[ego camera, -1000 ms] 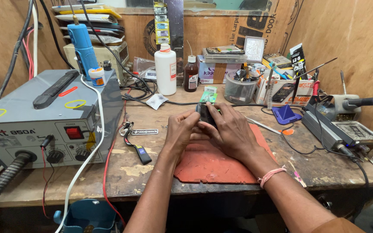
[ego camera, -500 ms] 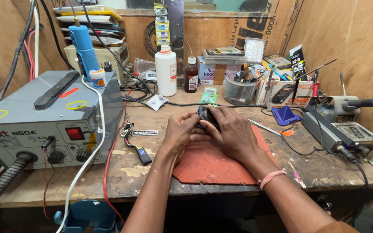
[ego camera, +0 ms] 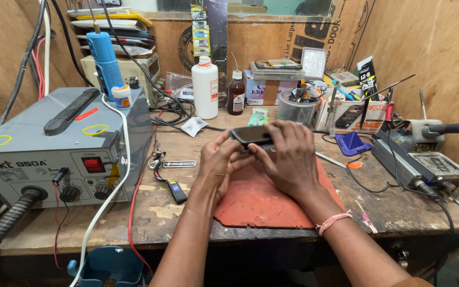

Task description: The person disassembles a smartphone by prying open the back cover and then uses a screwdriver to remove screws from the internal components. The back cover is set aside, and the internal circuit board is exposed.

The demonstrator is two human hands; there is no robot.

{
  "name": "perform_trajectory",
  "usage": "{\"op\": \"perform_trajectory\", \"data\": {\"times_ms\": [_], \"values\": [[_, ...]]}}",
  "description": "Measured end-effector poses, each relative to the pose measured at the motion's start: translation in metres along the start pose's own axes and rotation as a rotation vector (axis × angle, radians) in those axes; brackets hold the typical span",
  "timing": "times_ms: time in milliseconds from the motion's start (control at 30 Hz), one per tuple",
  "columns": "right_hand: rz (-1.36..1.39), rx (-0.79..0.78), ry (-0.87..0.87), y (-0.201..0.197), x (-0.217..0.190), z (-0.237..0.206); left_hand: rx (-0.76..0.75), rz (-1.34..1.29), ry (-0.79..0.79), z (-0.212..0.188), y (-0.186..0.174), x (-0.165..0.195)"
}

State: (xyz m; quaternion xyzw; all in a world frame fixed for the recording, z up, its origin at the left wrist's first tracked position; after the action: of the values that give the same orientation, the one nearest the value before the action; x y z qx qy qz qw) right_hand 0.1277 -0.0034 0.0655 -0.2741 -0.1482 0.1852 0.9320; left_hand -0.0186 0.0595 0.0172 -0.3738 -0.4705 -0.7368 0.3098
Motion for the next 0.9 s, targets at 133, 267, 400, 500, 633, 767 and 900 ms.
{"op": "perform_trajectory", "data": {"times_ms": [133,267,400,500,633,767,900], "values": [[0.013,-0.119,0.346,0.004,0.020,-0.003,0.071,-0.074,0.024,-0.003,-0.002,0.005],[0.260,-0.209,0.577,0.019,0.039,-0.008,0.092,0.111,-0.048,-0.001,0.001,-0.003],[0.357,-0.361,0.693,0.036,0.051,-0.008,-0.157,0.223,0.104,0.004,0.012,-0.015],[0.645,-0.415,0.854,0.046,0.061,-0.017,-0.259,0.297,0.142,0.007,0.013,-0.025],[0.606,-0.468,0.819,0.054,0.067,-0.019,-0.297,0.427,0.152,0.008,0.014,-0.034],[0.613,-0.450,0.752,0.057,0.073,-0.018,-0.276,0.600,0.230,0.006,0.021,-0.028],[0.691,-0.536,0.819,0.061,0.075,-0.024,-0.266,0.701,0.268,0.000,0.030,-0.019]]}}
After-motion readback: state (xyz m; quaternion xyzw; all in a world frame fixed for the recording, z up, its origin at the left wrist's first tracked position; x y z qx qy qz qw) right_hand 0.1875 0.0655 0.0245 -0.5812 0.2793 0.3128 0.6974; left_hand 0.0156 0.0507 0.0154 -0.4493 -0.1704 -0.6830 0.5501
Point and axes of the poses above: each hand's wrist, its own z-axis towards the middle knuckle, its own y-axis out of the palm, x = y × z, the point moved 5 cm from there along z, towards the middle knuckle, and after that the axes turned 10 degrees about -x, right-handed, at the moved point
